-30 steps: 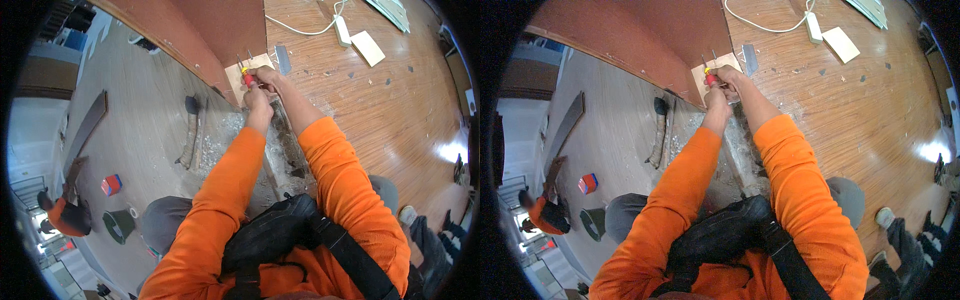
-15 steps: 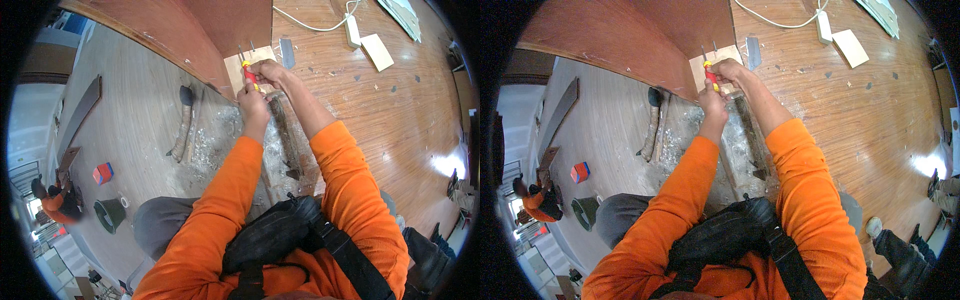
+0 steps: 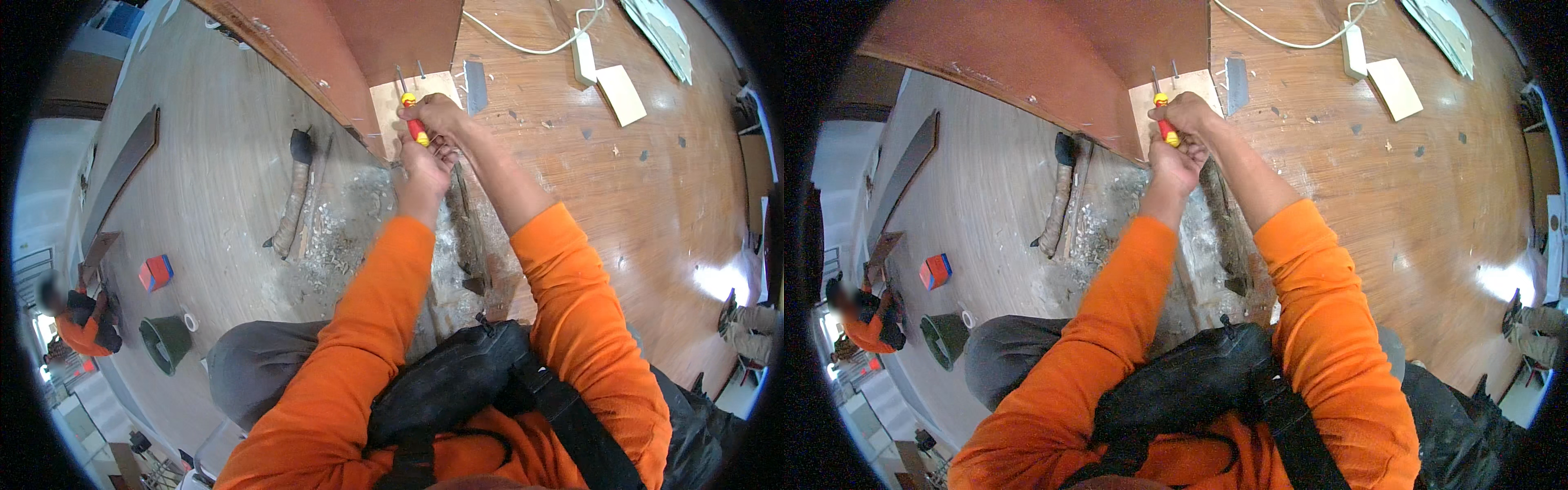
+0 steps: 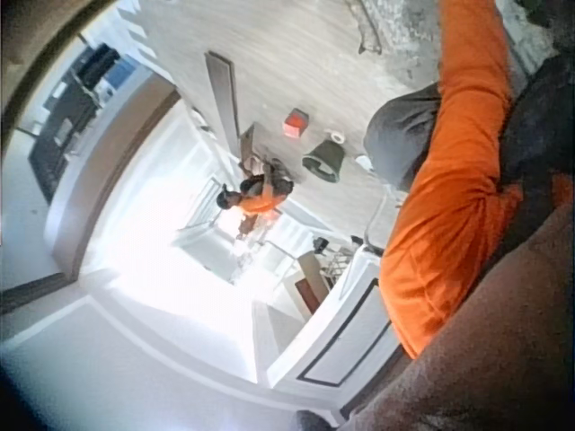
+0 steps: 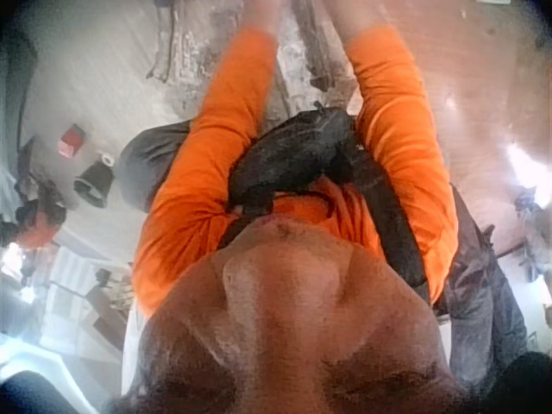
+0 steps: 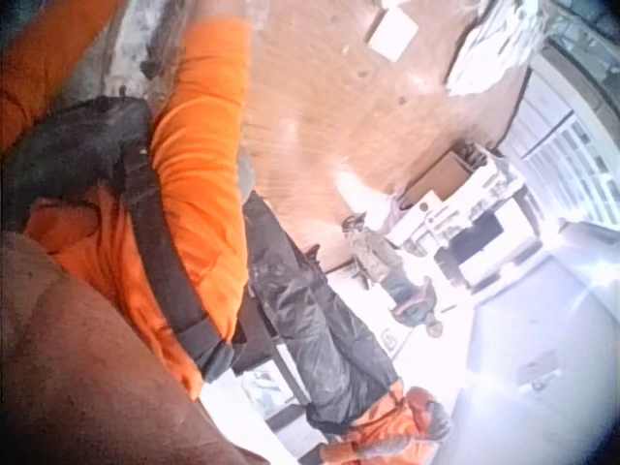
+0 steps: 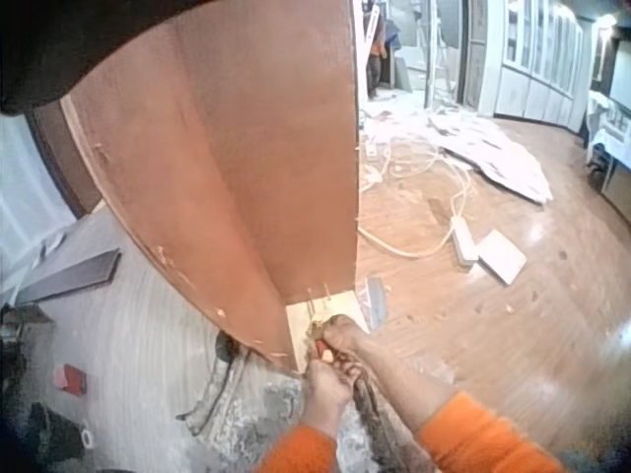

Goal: The person uses a screwdriver to fasten screws into a wooden cabinet frame. They are seated on the floor in a room with other workers and construction materials visible in the background.

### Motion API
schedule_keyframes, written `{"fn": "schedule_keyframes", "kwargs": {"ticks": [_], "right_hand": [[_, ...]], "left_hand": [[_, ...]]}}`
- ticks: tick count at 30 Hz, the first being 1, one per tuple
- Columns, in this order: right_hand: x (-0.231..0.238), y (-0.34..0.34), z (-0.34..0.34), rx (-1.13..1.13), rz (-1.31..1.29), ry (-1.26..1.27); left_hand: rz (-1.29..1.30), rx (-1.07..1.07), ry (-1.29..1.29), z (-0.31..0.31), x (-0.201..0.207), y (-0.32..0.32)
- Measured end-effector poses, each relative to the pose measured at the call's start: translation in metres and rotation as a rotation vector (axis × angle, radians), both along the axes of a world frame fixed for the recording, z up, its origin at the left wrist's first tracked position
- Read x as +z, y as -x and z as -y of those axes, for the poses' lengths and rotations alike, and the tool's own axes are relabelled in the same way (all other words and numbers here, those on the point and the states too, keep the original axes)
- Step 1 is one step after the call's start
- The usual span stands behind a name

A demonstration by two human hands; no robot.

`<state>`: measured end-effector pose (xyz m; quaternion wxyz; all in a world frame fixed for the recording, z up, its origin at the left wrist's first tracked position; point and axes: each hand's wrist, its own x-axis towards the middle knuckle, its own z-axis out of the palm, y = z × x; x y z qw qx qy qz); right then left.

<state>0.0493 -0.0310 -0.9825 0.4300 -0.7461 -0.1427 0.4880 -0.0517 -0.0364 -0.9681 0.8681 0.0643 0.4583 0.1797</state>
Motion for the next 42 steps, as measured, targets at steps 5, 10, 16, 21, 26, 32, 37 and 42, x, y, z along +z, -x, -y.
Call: {"fn": "schedule_keyframes", "kwargs": {"ticks": [5,10,16,21,26,32,37,42], "right_hand": [[0.002,0.015,-0.01,0.138,0.374,0.094],[-0.002,-0.007,0.008,0.097,-0.368,-0.196],[0.009,0.006,0.002,0.11,0.117,0.063],[0.005,0.005,0.002,0.044,-0.168,-0.204],[-0.001,-0.005,0.001,0.12,-0.116,-0.115],[-0.034,-0.004,0.0,0.097,0.524,0.166],[-0.016,0.003,-0.005,0.024,-0.013,-0.164],[-0.02,0.003,-0.009,0.068,0.314,0.074]], "left_hand": [[-0.222,0.043,-0.344,0.009,-0.016,0.004],[0.266,0.002,0.095,-0.012,-0.047,0.01],[-0.031,-0.025,-0.023,0.005,0.0,0.003],[-0.167,0.013,-0.297,0.008,-0.021,0.001],[0.716,-0.058,0.061,-0.002,-0.046,0.017],[-0.148,-0.219,-0.306,0.016,-0.018,0.003],[-0.318,-0.093,-0.482,-0.008,-0.03,0.008],[-0.196,-0.025,-0.425,0.008,-0.004,-0.002]]}}
